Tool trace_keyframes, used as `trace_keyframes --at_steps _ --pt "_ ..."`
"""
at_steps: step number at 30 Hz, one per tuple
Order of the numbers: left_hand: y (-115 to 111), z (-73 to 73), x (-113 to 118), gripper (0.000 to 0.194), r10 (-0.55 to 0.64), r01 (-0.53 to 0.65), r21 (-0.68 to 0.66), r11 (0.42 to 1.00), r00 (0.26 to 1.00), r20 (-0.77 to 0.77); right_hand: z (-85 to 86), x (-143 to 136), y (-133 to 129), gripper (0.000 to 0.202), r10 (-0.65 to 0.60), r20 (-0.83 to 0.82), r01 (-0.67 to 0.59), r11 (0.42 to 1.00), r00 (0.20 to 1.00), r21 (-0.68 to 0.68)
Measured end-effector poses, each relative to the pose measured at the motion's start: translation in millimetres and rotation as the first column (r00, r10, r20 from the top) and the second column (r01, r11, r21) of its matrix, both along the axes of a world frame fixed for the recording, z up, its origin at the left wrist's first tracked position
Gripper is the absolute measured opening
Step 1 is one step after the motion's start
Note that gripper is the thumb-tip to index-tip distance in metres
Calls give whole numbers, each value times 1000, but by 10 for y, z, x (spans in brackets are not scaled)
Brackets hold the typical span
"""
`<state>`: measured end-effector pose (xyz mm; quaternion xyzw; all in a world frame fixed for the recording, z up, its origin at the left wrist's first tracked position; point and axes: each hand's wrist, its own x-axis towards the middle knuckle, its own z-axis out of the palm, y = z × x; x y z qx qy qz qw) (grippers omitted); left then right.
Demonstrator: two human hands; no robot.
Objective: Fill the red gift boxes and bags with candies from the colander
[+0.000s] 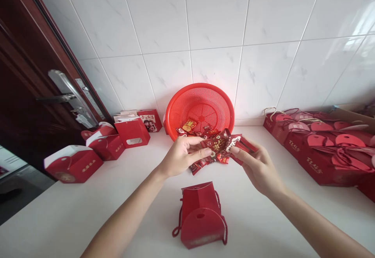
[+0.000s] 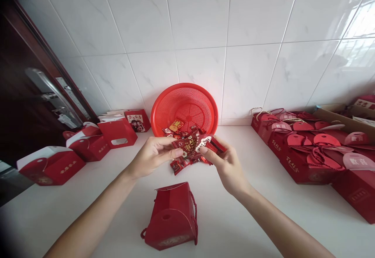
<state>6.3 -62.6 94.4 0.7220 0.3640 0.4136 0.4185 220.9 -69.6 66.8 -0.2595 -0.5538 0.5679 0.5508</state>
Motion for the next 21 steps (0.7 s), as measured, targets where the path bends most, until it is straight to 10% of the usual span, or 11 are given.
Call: trace_keyframes --at_steps 10,13,21 --pt "-8 39 -66 56 29 -27 15 1000 995 -93 52 96 60 26 -42 70 41 999 997 13" --pt "-108 218 -189 32 38 0 145 989 965 -259 50 130 104 25 -80 74 79 997 994 20" --pt "-521 395 -334 23 -320 398 -83 914 577 -751 70 163 117 20 -157 118 144 983 980 112"
